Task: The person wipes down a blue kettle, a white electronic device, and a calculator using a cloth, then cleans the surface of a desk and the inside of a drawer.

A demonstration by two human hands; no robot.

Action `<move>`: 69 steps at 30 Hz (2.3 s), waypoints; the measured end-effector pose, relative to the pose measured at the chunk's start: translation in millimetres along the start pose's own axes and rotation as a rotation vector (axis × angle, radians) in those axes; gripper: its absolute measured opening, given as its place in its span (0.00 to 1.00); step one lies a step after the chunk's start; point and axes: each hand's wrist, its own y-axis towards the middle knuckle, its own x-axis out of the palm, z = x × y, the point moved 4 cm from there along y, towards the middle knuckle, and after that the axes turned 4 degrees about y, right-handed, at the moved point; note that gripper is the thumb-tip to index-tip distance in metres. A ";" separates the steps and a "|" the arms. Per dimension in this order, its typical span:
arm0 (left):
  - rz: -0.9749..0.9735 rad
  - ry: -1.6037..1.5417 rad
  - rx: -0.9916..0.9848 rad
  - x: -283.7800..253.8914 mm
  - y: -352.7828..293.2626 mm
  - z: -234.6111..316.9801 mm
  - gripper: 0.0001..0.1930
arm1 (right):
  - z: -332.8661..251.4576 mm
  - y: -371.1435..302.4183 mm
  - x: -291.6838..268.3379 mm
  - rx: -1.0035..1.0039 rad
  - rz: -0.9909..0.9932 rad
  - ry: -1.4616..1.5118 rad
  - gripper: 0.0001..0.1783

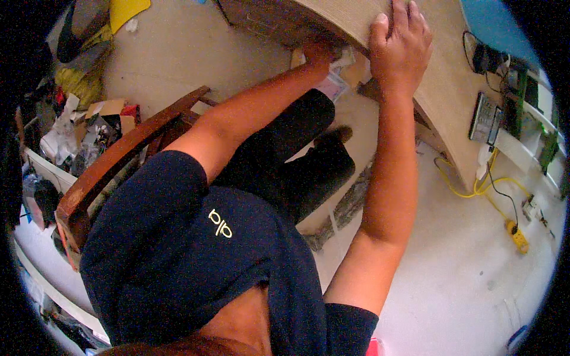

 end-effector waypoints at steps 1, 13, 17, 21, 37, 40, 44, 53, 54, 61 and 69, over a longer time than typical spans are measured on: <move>-0.027 0.001 -0.034 4.4 2.9 -13.4 0.15 | 2.5 3.2 0.7 -0.007 -0.002 -0.008 0.27; -0.141 -0.565 -0.578 -7.8 33.9 -127.4 0.21 | -7.6 4.6 -6.7 -0.020 -0.019 0.090 0.29; -0.061 -1.064 -0.746 -62.1 50.3 -122.5 0.23 | 14.2 0.9 4.2 -0.113 0.092 0.087 0.27; 0.133 -1.317 -0.541 -143.4 116.8 -90.7 0.25 | 6.5 4.5 0.9 -0.118 0.060 0.128 0.27; 0.324 -1.150 -0.354 -167.3 157.9 -43.0 0.25 | 11.0 -0.1 -1.8 -0.081 -0.030 0.046 0.28; 0.347 -0.396 -0.141 -201.2 181.2 -21.6 0.18 | 4.6 4.4 0.6 -0.101 -0.031 0.057 0.29; 0.560 -0.547 -0.138 -199.2 180.1 -45.6 0.27 | -3.7 7.9 0.1 -0.118 -0.037 0.081 0.29; 0.491 -0.587 -0.289 -235.8 205.0 -150.5 0.10 | -0.1 7.6 -0.9 -0.092 -0.031 0.080 0.29; 0.395 -0.557 -0.350 -232.3 208.0 -173.5 0.10 | -0.6 7.1 -1.2 -0.089 -0.036 0.088 0.29; 0.258 0.036 -0.464 -176.4 172.5 -248.7 0.12 | -2.9 7.6 -0.6 -0.088 -0.050 0.105 0.29; -0.465 0.332 -0.178 -164.1 129.6 -220.5 0.20 | -5.3 9.6 -0.9 -0.098 -0.067 0.087 0.30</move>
